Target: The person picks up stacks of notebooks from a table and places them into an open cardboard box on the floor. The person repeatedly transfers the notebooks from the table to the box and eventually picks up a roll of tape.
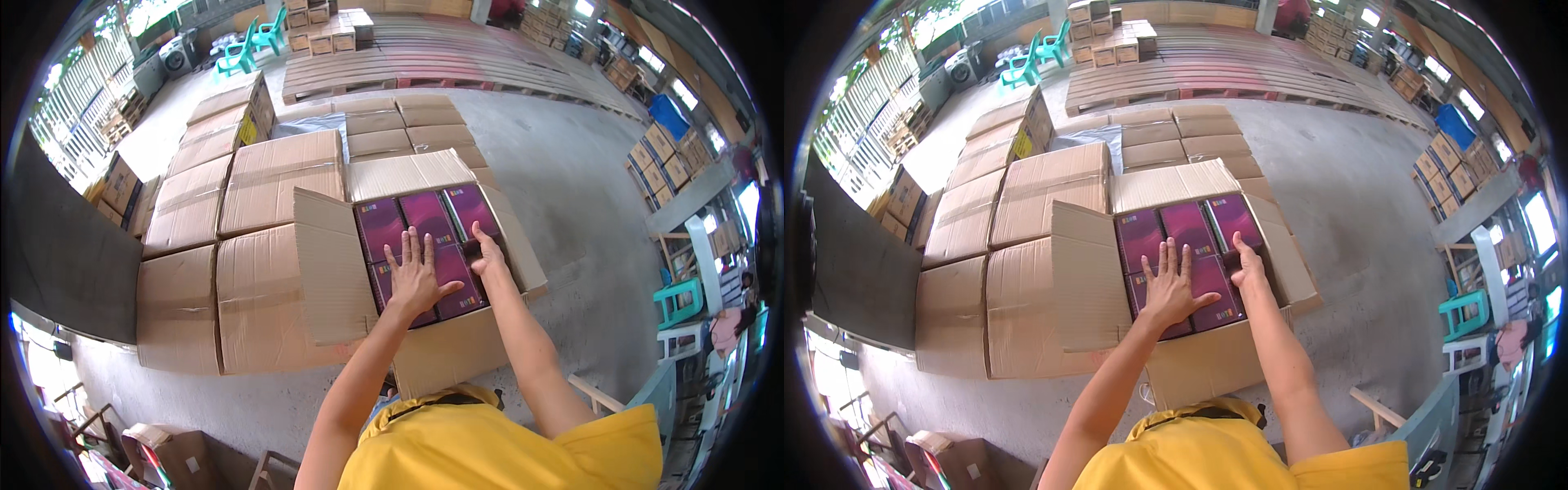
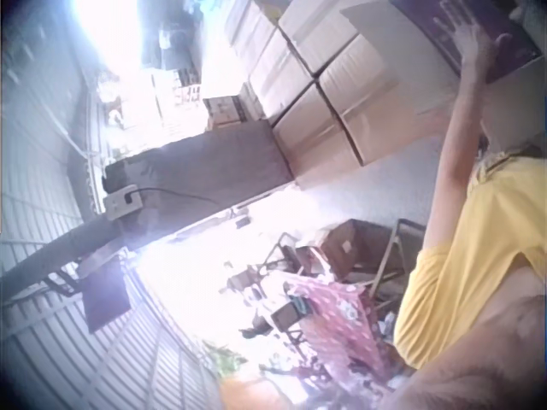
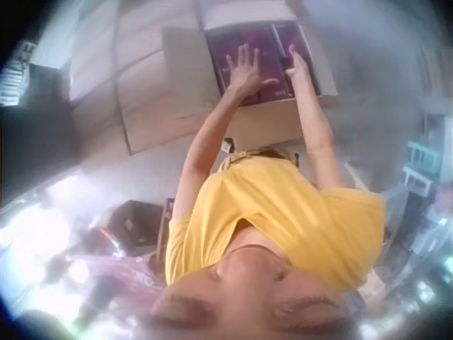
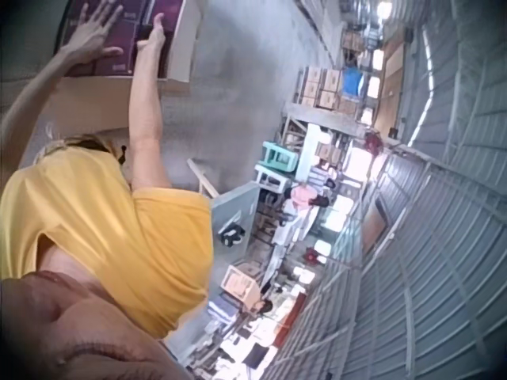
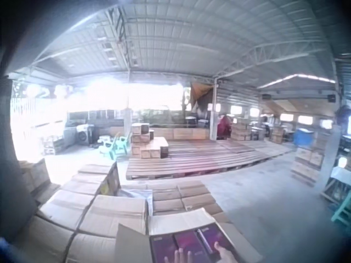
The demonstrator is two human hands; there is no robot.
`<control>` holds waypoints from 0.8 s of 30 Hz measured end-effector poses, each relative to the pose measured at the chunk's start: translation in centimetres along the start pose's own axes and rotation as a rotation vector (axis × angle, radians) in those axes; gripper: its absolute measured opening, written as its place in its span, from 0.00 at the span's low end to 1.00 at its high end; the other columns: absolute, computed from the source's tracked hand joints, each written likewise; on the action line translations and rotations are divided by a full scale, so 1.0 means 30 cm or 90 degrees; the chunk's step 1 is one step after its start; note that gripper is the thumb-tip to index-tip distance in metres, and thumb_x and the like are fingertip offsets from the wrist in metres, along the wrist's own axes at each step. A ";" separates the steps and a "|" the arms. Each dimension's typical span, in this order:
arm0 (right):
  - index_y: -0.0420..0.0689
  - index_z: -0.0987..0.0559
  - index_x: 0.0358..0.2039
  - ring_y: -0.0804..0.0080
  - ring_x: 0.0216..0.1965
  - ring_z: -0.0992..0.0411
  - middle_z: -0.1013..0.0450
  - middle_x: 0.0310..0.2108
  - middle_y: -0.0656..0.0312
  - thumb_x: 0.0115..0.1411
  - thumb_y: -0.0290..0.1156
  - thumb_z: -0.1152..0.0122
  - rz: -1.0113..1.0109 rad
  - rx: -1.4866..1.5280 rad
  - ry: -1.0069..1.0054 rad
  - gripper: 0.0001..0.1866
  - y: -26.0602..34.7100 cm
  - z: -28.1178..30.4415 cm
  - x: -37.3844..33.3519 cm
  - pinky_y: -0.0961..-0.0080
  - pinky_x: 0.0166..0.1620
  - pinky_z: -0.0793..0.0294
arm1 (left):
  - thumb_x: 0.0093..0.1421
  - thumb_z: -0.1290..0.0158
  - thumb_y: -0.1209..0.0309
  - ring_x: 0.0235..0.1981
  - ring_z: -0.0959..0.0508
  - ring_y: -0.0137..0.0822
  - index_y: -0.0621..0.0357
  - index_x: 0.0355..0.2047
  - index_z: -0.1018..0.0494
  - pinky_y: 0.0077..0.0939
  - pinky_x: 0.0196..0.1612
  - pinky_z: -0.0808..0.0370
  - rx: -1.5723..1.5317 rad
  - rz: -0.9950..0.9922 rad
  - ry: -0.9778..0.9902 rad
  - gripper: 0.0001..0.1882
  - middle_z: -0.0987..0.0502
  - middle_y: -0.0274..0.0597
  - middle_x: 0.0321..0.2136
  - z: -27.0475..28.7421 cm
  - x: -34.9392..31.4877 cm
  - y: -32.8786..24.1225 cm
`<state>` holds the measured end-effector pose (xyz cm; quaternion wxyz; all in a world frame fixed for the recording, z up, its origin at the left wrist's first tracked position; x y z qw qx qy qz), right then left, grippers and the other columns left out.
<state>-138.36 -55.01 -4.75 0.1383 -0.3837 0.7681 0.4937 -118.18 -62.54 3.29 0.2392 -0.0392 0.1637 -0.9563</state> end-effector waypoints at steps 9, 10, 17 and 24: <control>0.43 0.28 0.53 0.51 0.48 0.29 0.28 0.49 0.54 0.54 0.35 0.29 -0.063 0.062 0.067 0.27 0.022 -0.133 -0.086 0.37 0.51 0.32 | 0.48 0.48 0.30 0.70 0.64 0.59 0.64 0.68 0.55 0.63 0.67 0.66 -0.033 0.017 -0.018 0.62 0.60 0.65 0.68 0.044 0.014 0.054; 0.43 0.28 0.51 0.56 0.49 0.31 0.30 0.47 0.57 0.55 0.33 0.32 -0.037 -0.032 0.053 0.24 0.006 -0.159 -0.182 0.44 0.50 0.32 | 0.47 0.44 0.33 0.70 0.63 0.62 0.63 0.67 0.53 0.63 0.66 0.65 -0.077 0.013 -0.060 0.60 0.58 0.65 0.68 0.063 -0.025 0.093; 0.32 0.38 0.60 0.61 0.54 0.34 0.31 0.50 0.53 0.67 0.42 0.59 0.440 0.053 0.737 0.29 0.013 -0.343 -0.713 0.55 0.61 0.38 | 0.55 0.40 0.51 0.68 0.48 0.53 0.59 0.66 0.48 0.50 0.66 0.46 -0.587 -0.209 -0.066 0.46 0.44 0.55 0.65 0.251 -0.502 -0.012; 0.33 0.35 0.57 0.67 0.41 0.29 0.28 0.40 0.56 0.64 0.39 0.48 -0.032 0.025 0.998 0.27 -0.531 -0.614 -1.208 0.60 0.55 0.32 | 0.60 0.48 0.44 0.64 0.39 0.48 0.55 0.67 0.46 0.38 0.66 0.42 -0.575 0.594 -0.437 0.42 0.38 0.54 0.63 0.050 -1.555 0.086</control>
Point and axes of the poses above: each hand's wrist, its own x-axis towards the middle knuckle, its own z-axis out of the back of the hand, y = z × x, the point moved 1 cm from there along x, towards the middle knuckle
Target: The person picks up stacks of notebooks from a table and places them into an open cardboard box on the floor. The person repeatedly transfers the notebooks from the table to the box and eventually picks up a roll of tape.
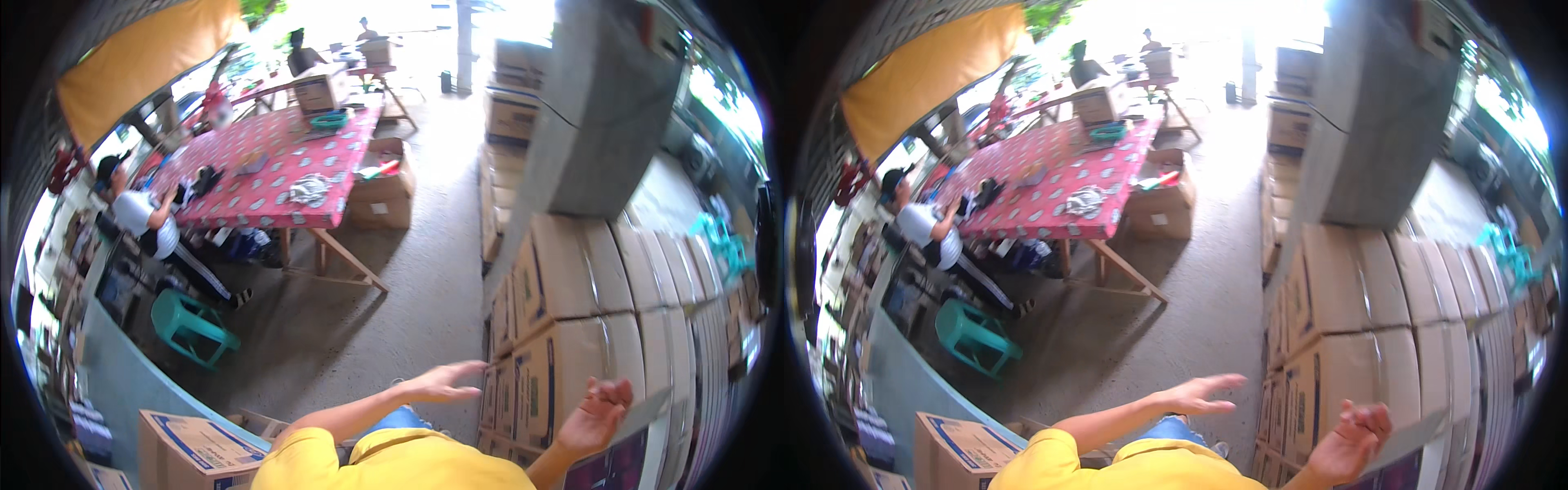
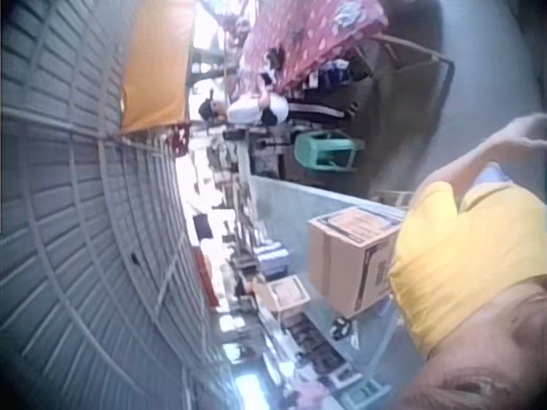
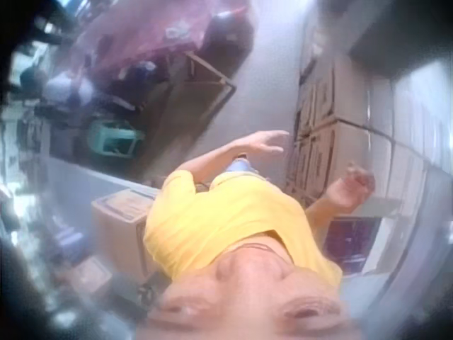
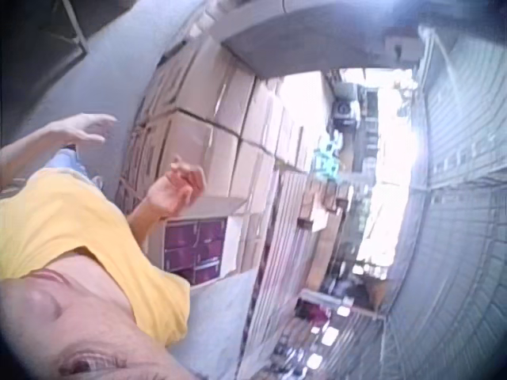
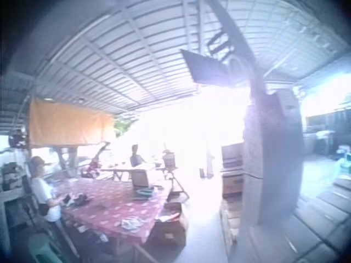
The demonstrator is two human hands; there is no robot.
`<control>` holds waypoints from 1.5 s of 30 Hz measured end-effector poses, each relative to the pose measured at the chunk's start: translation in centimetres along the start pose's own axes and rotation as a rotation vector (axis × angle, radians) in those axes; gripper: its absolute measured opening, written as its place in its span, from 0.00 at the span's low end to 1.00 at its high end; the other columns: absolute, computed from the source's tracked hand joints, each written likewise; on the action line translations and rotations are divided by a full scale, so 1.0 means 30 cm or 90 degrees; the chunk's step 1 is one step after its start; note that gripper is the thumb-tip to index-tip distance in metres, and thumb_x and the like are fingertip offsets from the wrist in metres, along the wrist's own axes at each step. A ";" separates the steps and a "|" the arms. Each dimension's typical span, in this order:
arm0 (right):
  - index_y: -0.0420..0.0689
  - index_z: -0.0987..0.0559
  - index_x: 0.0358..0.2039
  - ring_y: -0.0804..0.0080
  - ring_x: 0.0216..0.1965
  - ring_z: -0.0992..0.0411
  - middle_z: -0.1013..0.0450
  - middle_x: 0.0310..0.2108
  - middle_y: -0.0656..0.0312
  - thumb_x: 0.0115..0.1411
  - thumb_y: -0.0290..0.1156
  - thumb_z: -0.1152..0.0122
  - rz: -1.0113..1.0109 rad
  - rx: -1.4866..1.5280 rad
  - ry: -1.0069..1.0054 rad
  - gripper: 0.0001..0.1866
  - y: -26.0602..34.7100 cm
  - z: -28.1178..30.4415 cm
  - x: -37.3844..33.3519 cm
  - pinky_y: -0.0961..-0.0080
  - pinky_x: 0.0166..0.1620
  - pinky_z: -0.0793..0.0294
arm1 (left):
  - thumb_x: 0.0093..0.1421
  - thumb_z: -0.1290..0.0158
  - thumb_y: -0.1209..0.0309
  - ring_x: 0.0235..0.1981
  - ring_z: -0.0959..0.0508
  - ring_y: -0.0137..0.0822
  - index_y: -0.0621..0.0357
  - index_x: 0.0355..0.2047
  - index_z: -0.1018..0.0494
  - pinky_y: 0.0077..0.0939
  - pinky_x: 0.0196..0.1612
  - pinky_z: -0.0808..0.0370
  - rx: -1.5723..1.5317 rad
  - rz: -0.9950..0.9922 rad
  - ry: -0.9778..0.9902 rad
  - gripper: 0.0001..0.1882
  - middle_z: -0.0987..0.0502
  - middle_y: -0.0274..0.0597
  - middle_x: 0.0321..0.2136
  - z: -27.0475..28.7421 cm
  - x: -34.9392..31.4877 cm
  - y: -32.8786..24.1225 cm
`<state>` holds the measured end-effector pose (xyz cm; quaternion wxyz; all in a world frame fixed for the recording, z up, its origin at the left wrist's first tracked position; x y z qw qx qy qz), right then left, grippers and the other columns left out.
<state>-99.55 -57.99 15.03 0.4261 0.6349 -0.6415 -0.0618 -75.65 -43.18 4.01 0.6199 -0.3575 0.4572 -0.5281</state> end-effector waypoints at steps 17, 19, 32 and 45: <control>0.44 0.30 0.58 0.55 0.44 0.25 0.25 0.42 0.49 0.56 0.52 0.38 -0.056 -0.466 1.321 0.35 -1.559 -1.564 -0.455 0.62 0.46 0.25 | 0.58 0.46 0.43 0.64 0.40 0.54 0.60 0.66 0.45 0.40 0.65 0.42 -0.061 0.277 -0.563 0.44 0.41 0.61 0.63 0.839 -0.916 0.784; 0.44 0.32 0.60 0.50 0.48 0.27 0.26 0.45 0.47 0.53 0.57 0.38 -0.171 -0.455 1.395 0.40 -1.760 -1.709 -0.475 0.58 0.49 0.26 | 0.58 0.45 0.45 0.65 0.40 0.53 0.59 0.66 0.46 0.39 0.65 0.42 -0.082 0.337 -0.593 0.44 0.41 0.60 0.63 0.976 -0.981 0.831; 0.40 0.21 0.48 0.60 0.40 0.22 0.21 0.36 0.49 0.54 0.55 0.35 -0.545 -0.411 0.828 0.32 -3.242 -2.562 -0.336 0.64 0.44 0.24 | 0.57 0.39 0.58 0.55 0.28 0.48 0.57 0.60 0.35 0.37 0.56 0.29 -0.060 0.311 -0.765 0.34 0.30 0.53 0.56 2.328 -1.343 1.149; 0.37 0.32 0.58 0.35 0.67 0.58 0.54 0.66 0.40 0.53 0.69 0.47 -0.642 -0.867 0.407 0.48 -4.132 -3.437 -0.605 0.39 0.63 0.49 | 0.50 0.39 0.45 0.56 0.35 0.55 0.62 0.56 0.34 0.47 0.59 0.36 0.273 0.425 -0.938 0.41 0.34 0.60 0.53 4.172 -1.387 2.042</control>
Point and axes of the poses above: each hand's wrist, its own x-axis towards the middle knuckle, its own z-axis out of the back of the hand, y = z × x, the point moved 1 cm from there along x, towards the middle knuckle
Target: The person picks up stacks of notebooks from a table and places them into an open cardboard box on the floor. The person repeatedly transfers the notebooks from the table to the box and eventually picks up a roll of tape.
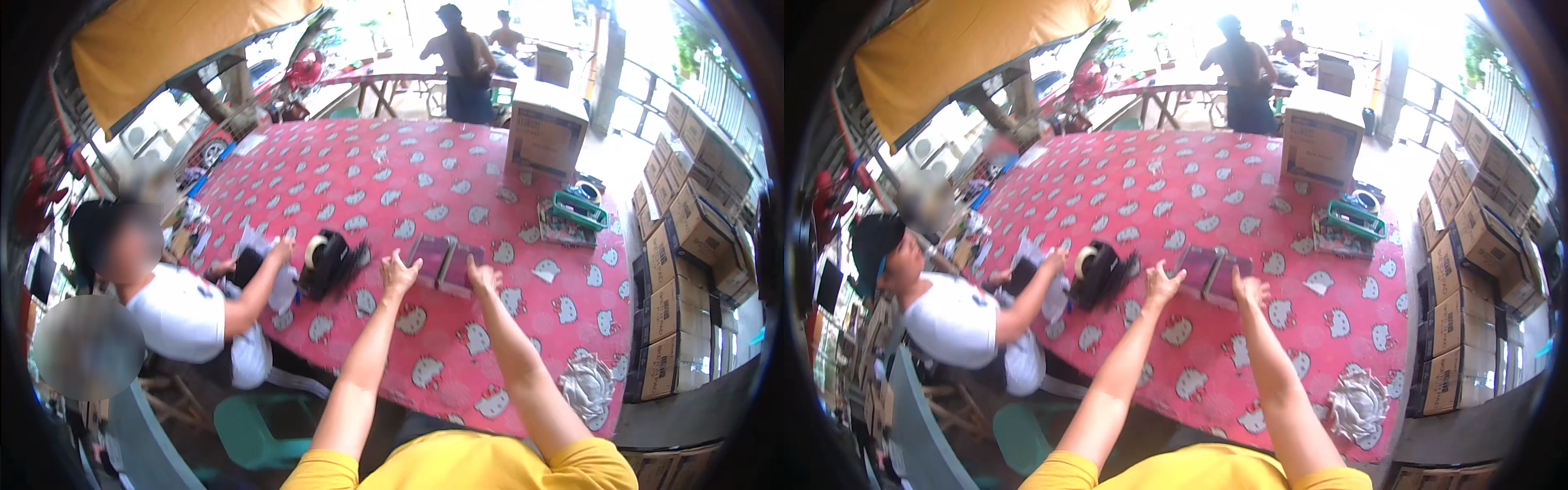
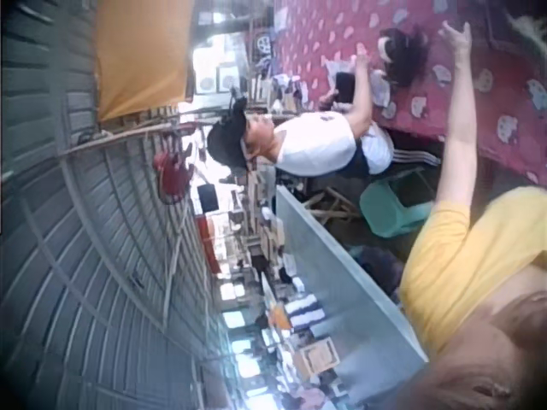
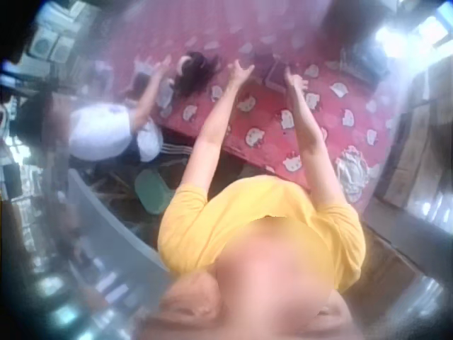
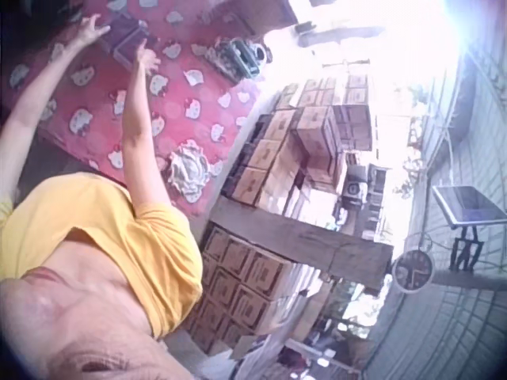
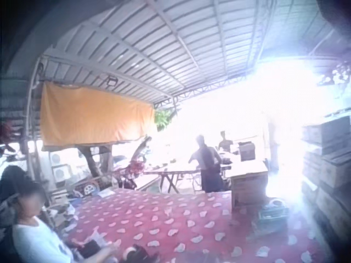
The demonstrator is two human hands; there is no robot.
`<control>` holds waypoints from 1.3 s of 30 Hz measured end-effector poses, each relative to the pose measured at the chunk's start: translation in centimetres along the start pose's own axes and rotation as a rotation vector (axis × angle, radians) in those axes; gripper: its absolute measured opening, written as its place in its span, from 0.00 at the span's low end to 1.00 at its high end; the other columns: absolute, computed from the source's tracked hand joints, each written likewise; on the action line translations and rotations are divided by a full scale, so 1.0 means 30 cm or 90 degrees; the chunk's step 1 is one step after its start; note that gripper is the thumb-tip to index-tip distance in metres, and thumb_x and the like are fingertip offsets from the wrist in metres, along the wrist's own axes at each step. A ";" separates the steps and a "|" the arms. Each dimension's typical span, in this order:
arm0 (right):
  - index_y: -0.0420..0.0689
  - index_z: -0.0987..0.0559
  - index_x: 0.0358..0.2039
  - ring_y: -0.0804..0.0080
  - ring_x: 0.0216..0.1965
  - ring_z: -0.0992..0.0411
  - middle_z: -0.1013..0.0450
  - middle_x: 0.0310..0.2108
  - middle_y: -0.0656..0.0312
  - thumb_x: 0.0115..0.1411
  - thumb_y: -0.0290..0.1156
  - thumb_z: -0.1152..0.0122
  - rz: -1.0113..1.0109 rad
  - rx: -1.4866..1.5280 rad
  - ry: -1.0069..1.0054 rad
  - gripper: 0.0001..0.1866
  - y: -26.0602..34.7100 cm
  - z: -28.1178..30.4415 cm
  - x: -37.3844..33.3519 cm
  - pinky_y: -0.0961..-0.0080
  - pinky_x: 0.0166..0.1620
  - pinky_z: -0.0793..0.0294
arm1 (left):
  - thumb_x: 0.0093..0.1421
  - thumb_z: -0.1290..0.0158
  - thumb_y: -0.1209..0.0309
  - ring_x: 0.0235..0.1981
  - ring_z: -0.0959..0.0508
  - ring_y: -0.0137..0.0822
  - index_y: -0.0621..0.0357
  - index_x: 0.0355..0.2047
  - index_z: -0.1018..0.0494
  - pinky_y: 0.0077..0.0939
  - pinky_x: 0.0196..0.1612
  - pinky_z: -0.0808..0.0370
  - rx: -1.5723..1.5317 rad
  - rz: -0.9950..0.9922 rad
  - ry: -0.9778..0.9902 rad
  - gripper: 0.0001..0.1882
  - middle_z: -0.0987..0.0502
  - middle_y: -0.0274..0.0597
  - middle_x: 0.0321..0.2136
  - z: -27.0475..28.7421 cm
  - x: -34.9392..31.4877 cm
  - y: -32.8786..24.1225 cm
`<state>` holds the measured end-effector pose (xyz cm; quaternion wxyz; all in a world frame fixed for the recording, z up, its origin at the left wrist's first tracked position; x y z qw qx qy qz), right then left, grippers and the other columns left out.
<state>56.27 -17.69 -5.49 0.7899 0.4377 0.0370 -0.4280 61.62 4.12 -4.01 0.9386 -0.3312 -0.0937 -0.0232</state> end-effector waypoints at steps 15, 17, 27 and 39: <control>0.39 0.35 0.56 0.64 0.42 0.26 0.27 0.43 0.54 0.45 0.35 0.25 0.100 0.600 -0.053 0.40 -0.395 0.277 -0.282 0.69 0.47 0.26 | 0.45 0.32 0.74 0.31 0.21 0.33 0.64 0.47 0.30 0.29 0.34 0.21 -0.627 0.135 0.633 0.29 0.22 0.42 0.34 -0.167 -0.039 -0.116; 0.40 0.33 0.56 0.70 0.42 0.26 0.26 0.41 0.58 0.50 0.33 0.30 0.069 0.798 0.030 0.34 -0.542 0.424 -0.504 0.72 0.44 0.24 | 0.45 0.31 0.69 0.35 0.21 0.33 0.63 0.51 0.34 0.30 0.37 0.22 -0.673 0.092 0.659 0.34 0.23 0.44 0.38 -0.083 -0.237 -0.243; 0.42 0.30 0.55 0.61 0.50 0.28 0.30 0.53 0.57 0.59 0.42 0.41 0.183 1.133 -0.337 0.27 -1.414 0.748 -1.477 0.62 0.54 0.28 | 0.62 0.50 0.44 0.60 0.38 0.42 0.57 0.65 0.51 0.37 0.62 0.41 -0.551 -0.255 1.239 0.42 0.37 0.54 0.57 -0.058 -1.632 -0.816; 0.35 0.32 0.55 0.52 0.49 0.28 0.29 0.50 0.49 0.62 0.43 0.44 0.186 0.982 -0.978 0.28 -2.182 1.044 -2.308 0.55 0.52 0.28 | 0.54 0.40 0.58 0.59 0.36 0.37 0.45 0.70 0.66 0.35 0.61 0.37 -0.310 -0.013 1.846 0.54 0.40 0.43 0.61 0.103 -2.828 -1.232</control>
Point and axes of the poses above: each hand's wrist, its own x-axis towards the middle knuckle, its own z-axis out of the back of the hand, y = z × x, the point moved 1 cm from there along x, towards the middle knuckle
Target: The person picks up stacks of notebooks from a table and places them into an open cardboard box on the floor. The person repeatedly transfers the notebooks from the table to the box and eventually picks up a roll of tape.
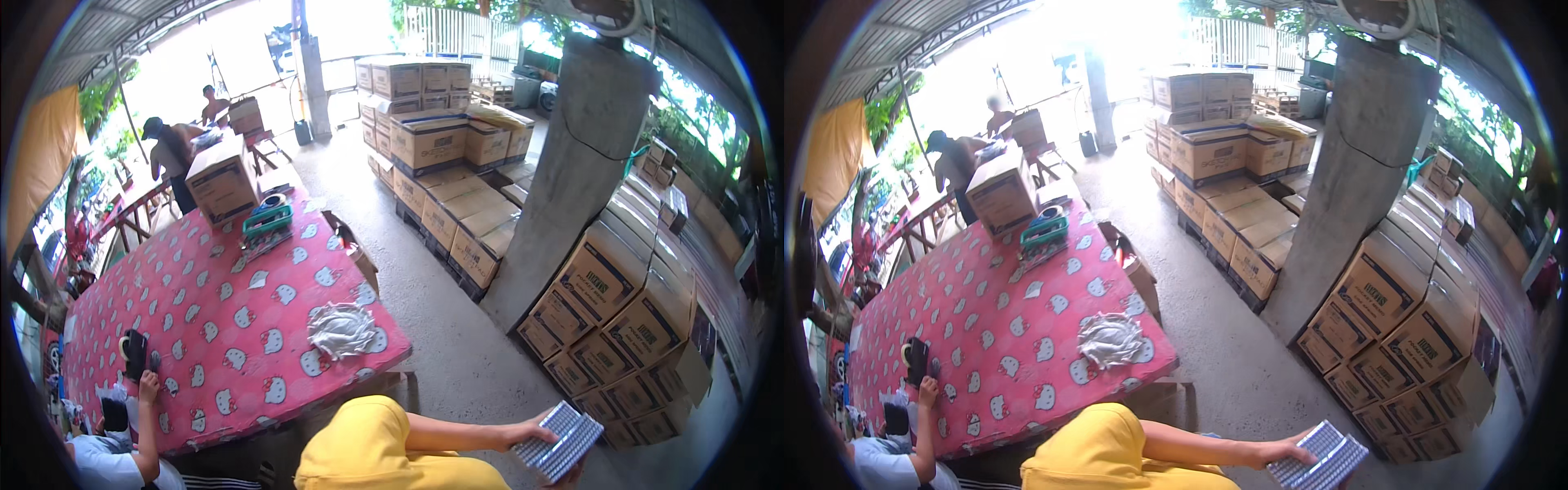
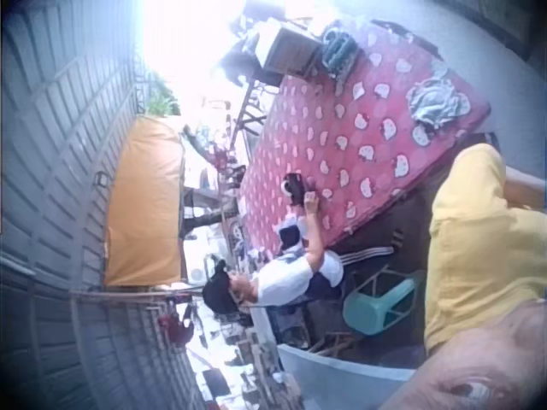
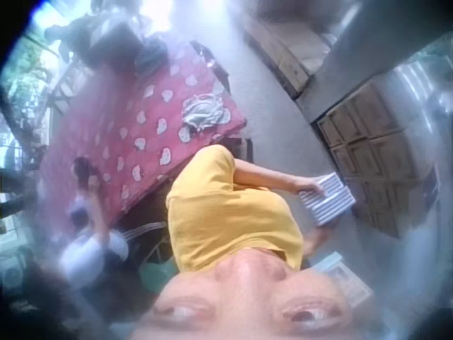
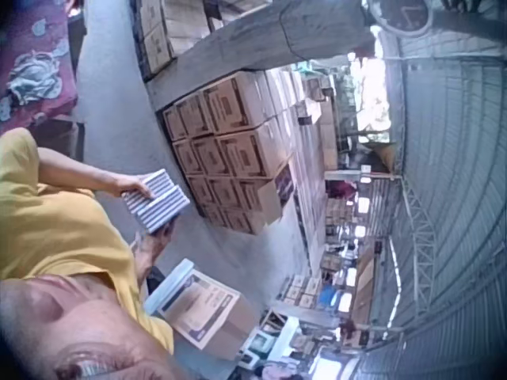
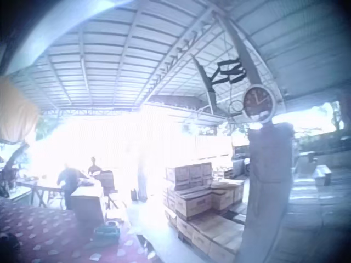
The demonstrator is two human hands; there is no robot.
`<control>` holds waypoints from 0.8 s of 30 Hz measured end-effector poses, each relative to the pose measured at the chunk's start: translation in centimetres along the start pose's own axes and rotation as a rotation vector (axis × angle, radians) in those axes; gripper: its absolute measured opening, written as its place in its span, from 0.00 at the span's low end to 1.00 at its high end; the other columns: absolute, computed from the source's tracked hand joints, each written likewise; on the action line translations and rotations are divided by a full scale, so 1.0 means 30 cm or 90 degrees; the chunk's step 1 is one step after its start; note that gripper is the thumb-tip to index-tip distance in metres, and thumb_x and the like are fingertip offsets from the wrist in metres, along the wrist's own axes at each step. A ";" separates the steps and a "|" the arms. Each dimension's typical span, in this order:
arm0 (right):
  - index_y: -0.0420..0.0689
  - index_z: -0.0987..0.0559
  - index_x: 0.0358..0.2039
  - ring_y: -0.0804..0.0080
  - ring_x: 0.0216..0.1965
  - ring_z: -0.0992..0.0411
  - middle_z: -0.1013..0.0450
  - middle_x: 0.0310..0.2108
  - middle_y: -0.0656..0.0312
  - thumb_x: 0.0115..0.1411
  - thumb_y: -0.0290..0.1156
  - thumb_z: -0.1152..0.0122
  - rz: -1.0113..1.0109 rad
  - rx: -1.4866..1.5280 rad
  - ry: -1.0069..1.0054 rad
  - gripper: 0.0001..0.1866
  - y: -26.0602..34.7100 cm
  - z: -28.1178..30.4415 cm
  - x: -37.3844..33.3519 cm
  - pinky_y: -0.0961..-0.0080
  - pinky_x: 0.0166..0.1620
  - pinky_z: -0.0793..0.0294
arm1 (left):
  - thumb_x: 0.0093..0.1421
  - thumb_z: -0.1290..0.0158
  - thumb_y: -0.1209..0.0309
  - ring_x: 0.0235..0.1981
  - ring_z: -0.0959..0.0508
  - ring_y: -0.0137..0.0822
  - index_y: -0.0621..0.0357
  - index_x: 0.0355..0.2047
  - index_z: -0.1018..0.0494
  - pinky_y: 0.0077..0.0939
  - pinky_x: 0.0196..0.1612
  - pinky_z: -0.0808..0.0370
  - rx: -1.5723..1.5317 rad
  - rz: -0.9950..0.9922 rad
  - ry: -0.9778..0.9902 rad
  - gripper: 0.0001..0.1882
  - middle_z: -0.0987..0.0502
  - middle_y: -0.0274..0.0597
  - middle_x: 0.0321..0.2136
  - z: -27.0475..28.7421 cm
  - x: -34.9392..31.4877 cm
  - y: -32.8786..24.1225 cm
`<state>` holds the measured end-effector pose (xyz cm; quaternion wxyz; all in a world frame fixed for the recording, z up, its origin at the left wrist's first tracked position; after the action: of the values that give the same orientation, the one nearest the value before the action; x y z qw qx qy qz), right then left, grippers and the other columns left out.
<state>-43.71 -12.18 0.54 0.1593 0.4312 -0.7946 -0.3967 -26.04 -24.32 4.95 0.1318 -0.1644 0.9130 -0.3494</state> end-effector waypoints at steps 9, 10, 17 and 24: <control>0.44 0.36 0.62 0.56 0.59 0.37 0.35 0.58 0.54 0.53 0.44 0.46 0.169 -0.062 -0.064 0.36 0.280 0.496 0.559 0.57 0.59 0.36 | 0.50 0.35 0.62 0.69 0.53 0.39 0.58 0.70 0.66 0.31 0.68 0.53 0.329 -0.155 0.014 0.59 0.55 0.47 0.69 -0.143 0.870 -0.168; 0.41 0.37 0.62 0.57 0.59 0.36 0.36 0.58 0.52 0.50 0.41 0.45 0.209 -0.085 -0.068 0.38 0.359 0.331 0.668 0.60 0.59 0.36 | 0.51 0.36 0.63 0.61 0.37 0.40 0.61 0.66 0.50 0.31 0.64 0.41 0.243 -0.101 0.024 0.48 0.39 0.49 0.62 -0.123 0.936 -0.225; 0.37 0.26 0.55 0.58 0.57 0.34 0.34 0.57 0.47 0.41 0.37 0.34 0.558 -0.569 -0.221 0.37 0.973 0.197 1.186 0.66 0.58 0.34 | 0.51 0.46 0.61 0.34 0.20 0.44 0.67 0.50 0.32 0.36 0.39 0.20 -0.227 -0.028 0.072 0.29 0.23 0.49 0.38 0.196 1.348 -0.570; 0.48 0.18 0.45 0.51 0.49 0.27 0.27 0.52 0.47 0.36 0.47 0.29 0.439 -1.081 -0.435 0.33 1.488 0.534 1.868 0.65 0.53 0.28 | 0.58 0.53 0.42 0.51 0.26 0.50 0.58 0.60 0.37 0.46 0.51 0.25 -0.040 -0.300 -0.077 0.39 0.29 0.58 0.52 0.140 1.758 -0.607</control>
<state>-110.54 -35.76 19.66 0.2850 -0.2213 -0.3303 -0.8722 -68.83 -60.28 7.69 0.0957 -0.3971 0.8506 -0.3312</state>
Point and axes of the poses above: each hand's wrist, its own x-axis towards the middle knuckle, its own z-axis out of the back of the hand, y = z × x, the point moved 1 cm from there along x, towards the middle knuckle
